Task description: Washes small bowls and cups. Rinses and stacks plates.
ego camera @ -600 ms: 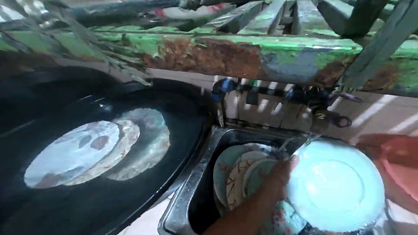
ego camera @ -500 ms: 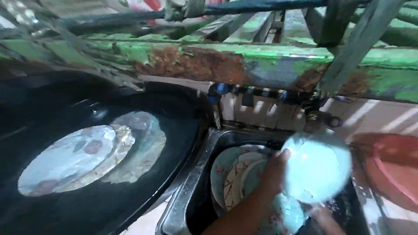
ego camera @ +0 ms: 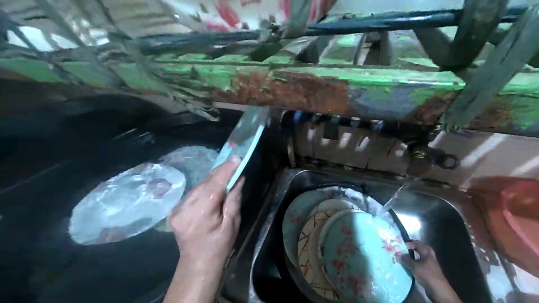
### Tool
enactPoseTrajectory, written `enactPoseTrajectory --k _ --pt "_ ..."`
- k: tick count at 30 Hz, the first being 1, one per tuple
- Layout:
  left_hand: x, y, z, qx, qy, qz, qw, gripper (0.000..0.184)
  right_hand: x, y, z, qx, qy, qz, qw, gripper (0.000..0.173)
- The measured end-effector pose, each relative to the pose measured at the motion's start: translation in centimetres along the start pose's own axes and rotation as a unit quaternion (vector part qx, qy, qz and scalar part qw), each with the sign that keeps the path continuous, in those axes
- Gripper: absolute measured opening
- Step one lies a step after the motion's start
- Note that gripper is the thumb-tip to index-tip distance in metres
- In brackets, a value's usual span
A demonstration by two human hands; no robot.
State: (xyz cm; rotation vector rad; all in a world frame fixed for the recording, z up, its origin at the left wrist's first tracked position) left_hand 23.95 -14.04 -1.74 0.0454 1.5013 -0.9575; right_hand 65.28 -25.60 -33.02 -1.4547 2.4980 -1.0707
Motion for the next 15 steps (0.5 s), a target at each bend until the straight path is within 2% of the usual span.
enactPoseTrajectory --k 3,5,7,8,9,11,13,14,15 --pt "0.8 3.8 -3.3 -0.036 -0.088 -0.193 0.976 0.045 0.7 -2.0 -0.3 -0.045 0.002 0.057 0.997 0.043" --pt "1.9 5.9 -2.8 -0.047 -0.081 -0.263 0.96 0.065 2.0 -3.8 -1.2 -0.14 0.026 0.086 0.986 0.044" --pt "3.4 7.7 0.9 -0.014 -0.033 -0.271 0.962 0.075 2.7 -4.5 -1.1 -0.266 0.05 0.091 0.958 0.041" --pt "4.9 9.2 3.4 0.027 -0.014 -0.291 0.956 0.073 3.0 -4.5 -0.5 -0.317 0.065 0.088 0.942 0.037" --pt "7.0 11.1 6.1 0.069 0.007 -0.34 0.938 0.071 3.1 -4.3 0.1 -0.352 0.075 0.089 0.929 0.034" --pt "12.1 15.2 11.1 0.146 0.037 -0.491 0.858 0.074 3.5 -4.0 0.8 -0.393 0.08 0.107 0.91 0.029" --pt "16.0 18.6 13.4 0.174 0.046 -0.585 0.791 0.081 4.1 -3.9 0.4 -0.416 0.075 0.118 0.898 0.031" --pt "16.7 20.2 13.6 0.172 0.042 -0.597 0.782 0.082 4.3 -3.8 0.0 -0.432 0.067 0.114 0.892 0.032" --pt "16.8 21.7 13.6 0.161 0.034 -0.592 0.789 0.079 4.4 -3.5 -0.6 -0.449 0.06 0.099 0.886 0.035"
Point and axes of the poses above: each hand's wrist, its own x-axis away from the middle knuckle, its own y-axis out of the palm, z = x × y, the point moved 8 cm from there along -x, towards the middle knuckle, and after that the axes turned 1 degree about x, right-handed, at the moved point
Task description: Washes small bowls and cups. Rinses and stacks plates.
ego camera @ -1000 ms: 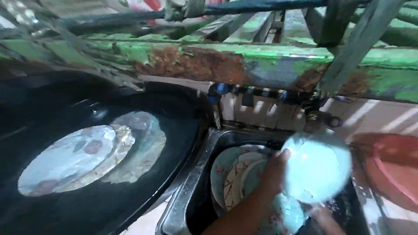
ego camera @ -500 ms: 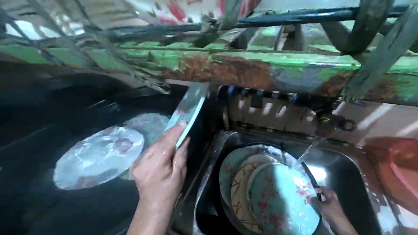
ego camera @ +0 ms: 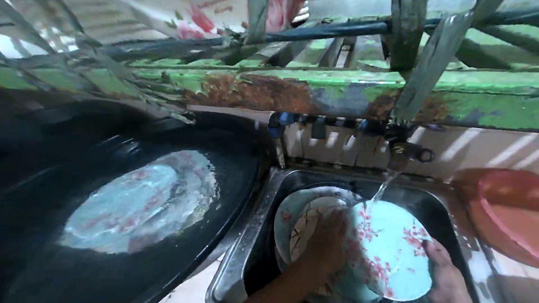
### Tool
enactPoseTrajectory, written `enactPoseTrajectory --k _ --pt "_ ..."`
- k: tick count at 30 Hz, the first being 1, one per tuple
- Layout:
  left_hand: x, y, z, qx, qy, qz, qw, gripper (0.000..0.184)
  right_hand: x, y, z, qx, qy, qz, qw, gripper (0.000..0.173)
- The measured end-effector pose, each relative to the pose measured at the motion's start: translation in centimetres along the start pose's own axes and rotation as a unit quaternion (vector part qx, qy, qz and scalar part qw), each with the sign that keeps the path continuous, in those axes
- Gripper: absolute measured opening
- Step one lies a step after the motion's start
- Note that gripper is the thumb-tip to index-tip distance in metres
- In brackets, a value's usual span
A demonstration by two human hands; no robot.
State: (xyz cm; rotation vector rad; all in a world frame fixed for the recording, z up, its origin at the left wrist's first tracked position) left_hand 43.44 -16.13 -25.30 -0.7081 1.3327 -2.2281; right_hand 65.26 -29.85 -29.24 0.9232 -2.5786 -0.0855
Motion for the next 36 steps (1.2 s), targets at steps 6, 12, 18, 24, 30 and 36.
enactPoseTrajectory --k 6,12,18,24,30,36 --pt "-5.6 -0.1 6.9 0.058 0.099 0.155 0.981 0.074 1.0 6.4 -2.0 -0.071 -0.006 -0.081 0.994 0.036" --pt "1.6 0.5 9.8 -0.027 0.304 0.048 0.951 0.048 -0.6 4.1 -4.1 -0.032 0.067 -0.008 0.997 0.045" --pt "3.2 -9.0 0.9 0.334 -0.105 0.108 0.93 0.036 -0.8 11.0 -6.1 -0.142 0.094 -0.11 0.979 0.047" --pt "1.8 -4.7 -3.5 0.522 -0.203 0.137 0.817 0.056 -0.5 17.7 -8.3 -0.197 0.09 -0.11 0.97 0.02" --pt "-0.9 -3.3 -1.4 0.58 -0.172 0.136 0.784 0.05 -0.7 16.2 -9.1 0.025 0.022 -0.186 0.982 0.026" --pt "5.9 -14.2 -0.9 0.314 -0.1 0.396 0.857 0.033 -5.2 10.0 -1.3 0.454 -0.005 -0.175 0.874 0.045"
Point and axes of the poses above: each hand's wrist, its own x-axis away from the middle knuckle, its own y-axis out of the palm, z = x × y, the point moved 8 cm from there along -x, towards the middle knuckle, and after that the axes turned 1 degree about x, right-handed, at the moved point
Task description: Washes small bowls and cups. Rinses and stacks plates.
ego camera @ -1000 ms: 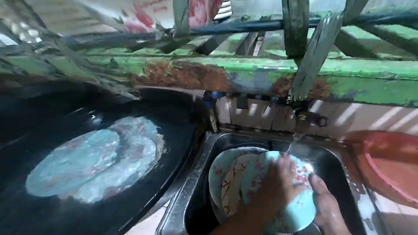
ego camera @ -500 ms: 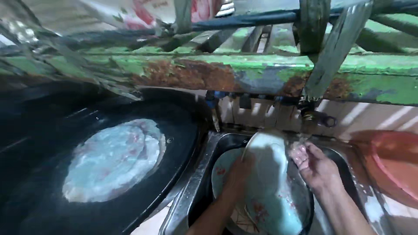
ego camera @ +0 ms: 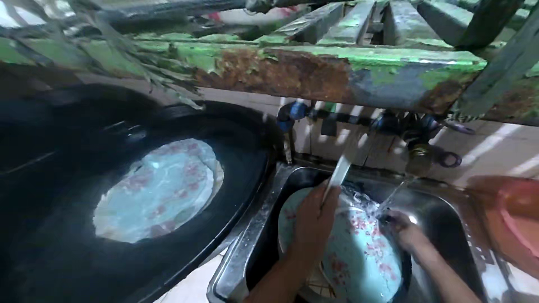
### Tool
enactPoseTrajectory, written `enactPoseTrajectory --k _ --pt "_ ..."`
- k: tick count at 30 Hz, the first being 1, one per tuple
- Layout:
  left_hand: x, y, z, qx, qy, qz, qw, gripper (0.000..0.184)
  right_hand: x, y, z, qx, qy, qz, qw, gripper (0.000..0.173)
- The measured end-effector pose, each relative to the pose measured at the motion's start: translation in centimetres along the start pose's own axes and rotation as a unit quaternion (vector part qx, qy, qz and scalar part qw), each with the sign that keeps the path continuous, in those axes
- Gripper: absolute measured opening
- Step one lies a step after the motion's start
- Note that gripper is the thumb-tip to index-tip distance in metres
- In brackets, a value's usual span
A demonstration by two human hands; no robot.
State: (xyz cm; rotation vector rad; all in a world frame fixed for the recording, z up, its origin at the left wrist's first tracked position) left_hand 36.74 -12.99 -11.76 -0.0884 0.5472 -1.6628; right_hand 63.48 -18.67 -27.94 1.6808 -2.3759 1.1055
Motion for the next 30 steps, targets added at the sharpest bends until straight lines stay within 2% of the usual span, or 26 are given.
enactPoseTrajectory --k 1,2,3,4,6,8,10,13,15,17,20,21,23,26,28,30 --pt "0.6 -1.7 2.0 -0.074 0.145 0.032 0.986 0.03 -0.4 1.7 0.9 0.087 0.001 -0.046 0.995 0.057" --pt "1.4 -3.2 3.5 -0.141 0.27 0.055 0.951 0.029 -0.8 2.9 1.8 0.147 -0.003 -0.071 0.987 0.068" --pt "2.1 -4.7 4.5 -0.185 0.351 0.07 0.915 0.029 -0.9 3.6 2.3 0.181 -0.009 -0.075 0.981 0.073" --pt "2.7 -6.3 5.1 -0.213 0.396 0.084 0.889 0.027 -0.9 3.9 2.5 0.209 -0.01 -0.07 0.975 0.075" --pt "3.2 -10.1 5.3 -0.25 0.419 0.114 0.865 0.027 -0.6 3.7 1.7 0.263 -0.032 -0.04 0.964 0.071" --pt "3.2 -13.4 4.5 -0.333 0.381 0.167 0.846 0.027 -0.5 3.4 0.6 0.295 -0.058 -0.019 0.953 0.066" --pt "2.2 -15.8 3.2 -0.408 0.295 0.203 0.84 0.031 -1.2 3.3 1.0 0.283 -0.039 -0.034 0.958 0.066" --pt "-0.6 -17.9 0.1 -0.418 0.114 0.169 0.885 0.039 -1.7 3.0 2.5 0.22 0.015 -0.079 0.972 0.056" --pt "-1.7 -17.8 -1.4 -0.417 0.049 0.113 0.9 0.054 -1.2 2.3 3.6 0.16 0.035 -0.092 0.982 0.047" --pt "-1.5 -16.3 -1.1 -0.429 0.102 0.09 0.893 0.066 -0.3 0.8 4.3 0.092 0.037 -0.063 0.993 0.039" --pt "-0.4 -11.9 0.6 -0.366 0.233 0.06 0.899 0.054 1.3 -2.0 5.7 -0.029 0.021 0.037 0.999 0.028" --pt "0.0 -9.7 0.6 -0.349 0.249 0.034 0.903 0.051 1.9 -2.8 6.4 -0.085 0.015 0.076 0.993 0.025" --pt "0.8 -3.7 -1.0 -0.357 0.22 -0.086 0.904 0.051 3.1 -3.7 7.5 -0.217 0.004 0.125 0.968 0.025" --pt "3.6 5.9 -4.8 -0.321 0.126 -0.339 0.875 0.064 4.8 -3.7 8.6 -0.346 0.022 0.155 0.925 0.028" --pt "5.5 10.3 -7.1 -0.288 0.116 -0.412 0.857 0.072 5.6 -4.0 9.2 -0.374 0.025 0.183 0.909 0.027" --pt "5.9 12.9 -8.7 -0.288 0.113 -0.422 0.852 0.079 6.3 -4.3 8.8 -0.413 0.023 0.187 0.891 0.029"
Point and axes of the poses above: each hand's wrist, its own x-axis away from the middle knuckle, its own y-axis out of the palm, z = x × y, the point moved 8 cm from there along -x, towards the middle knuckle, and after that the axes turned 1 degree about x, right-handed, at the moved point
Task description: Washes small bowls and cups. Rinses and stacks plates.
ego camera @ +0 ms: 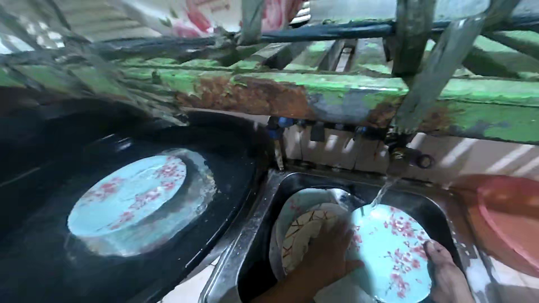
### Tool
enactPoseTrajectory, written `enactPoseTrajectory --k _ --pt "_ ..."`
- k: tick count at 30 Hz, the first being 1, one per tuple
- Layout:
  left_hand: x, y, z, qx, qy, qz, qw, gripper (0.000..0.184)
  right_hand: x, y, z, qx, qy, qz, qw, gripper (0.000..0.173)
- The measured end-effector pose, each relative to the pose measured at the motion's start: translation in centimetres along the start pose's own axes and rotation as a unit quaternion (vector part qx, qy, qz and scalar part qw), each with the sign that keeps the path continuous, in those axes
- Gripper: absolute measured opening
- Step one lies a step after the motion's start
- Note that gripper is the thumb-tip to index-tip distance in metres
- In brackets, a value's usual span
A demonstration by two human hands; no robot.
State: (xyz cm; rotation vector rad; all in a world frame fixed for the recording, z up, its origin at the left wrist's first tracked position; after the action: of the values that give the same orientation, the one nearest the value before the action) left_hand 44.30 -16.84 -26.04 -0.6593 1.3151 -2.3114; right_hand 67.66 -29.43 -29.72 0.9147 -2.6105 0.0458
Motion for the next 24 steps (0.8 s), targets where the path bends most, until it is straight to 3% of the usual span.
enactPoseTrajectory --k 5,8,11,13,14,16,18,19,21,22,24 --pt "-5.3 -1.3 1.9 -0.001 0.009 0.146 0.989 0.081 2.0 4.6 -2.4 -0.053 -0.009 -0.078 0.996 0.031" --pt "-5.6 -1.1 7.4 0.041 0.137 0.213 0.967 0.071 2.4 7.4 -3.3 -0.068 -0.032 -0.08 0.994 0.028" --pt "-1.6 0.6 10.6 0.013 0.256 0.169 0.952 0.067 1.7 6.5 -4.9 -0.022 -0.039 -0.032 0.999 0.036" --pt "0.7 0.4 9.9 -0.015 0.263 0.08 0.961 0.055 1.0 6.0 -5.5 -0.036 0.01 -0.025 0.999 0.039" --pt "1.6 -0.5 9.0 -0.028 0.259 0.08 0.962 0.049 1.1 6.3 -5.7 -0.05 0.041 -0.039 0.997 0.041" --pt "3.1 -4.0 7.4 -0.021 0.217 0.14 0.966 0.044 1.7 8.2 -6.3 -0.086 0.086 -0.079 0.989 0.05" --pt "4.0 -8.3 5.0 0.097 0.049 0.153 0.982 0.041 1.9 10.8 -7.1 -0.13 0.087 -0.132 0.979 0.055" --pt "4.5 -10.0 3.3 0.205 -0.052 0.16 0.964 0.038 1.6 12.0 -7.6 -0.155 0.07 -0.15 0.974 0.054" --pt "5.4 -11.6 -0.5 0.372 -0.199 0.216 0.881 0.041 1.1 13.8 -8.3 -0.21 0.047 -0.13 0.968 0.037" --pt "5.6 -11.3 -2.1 0.416 -0.233 0.241 0.846 0.044 1.0 14.7 -8.7 -0.243 0.047 -0.104 0.963 0.027" --pt "5.0 -9.3 -3.6 0.481 -0.234 0.234 0.812 0.053 1.6 16.8 -9.3 -0.286 0.072 -0.094 0.951 0.016"
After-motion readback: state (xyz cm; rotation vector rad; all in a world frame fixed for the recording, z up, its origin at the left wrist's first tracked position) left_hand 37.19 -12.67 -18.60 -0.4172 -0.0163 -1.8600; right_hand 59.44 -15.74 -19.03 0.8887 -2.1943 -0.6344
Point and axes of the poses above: each hand's wrist, its own x-axis away from the middle knuckle, its own y-axis out of the palm, z = x × y, the point moved 8 cm from there along -x, towards the middle knuckle, and after that the axes turned 1 degree about x, right-handed, at the moved point
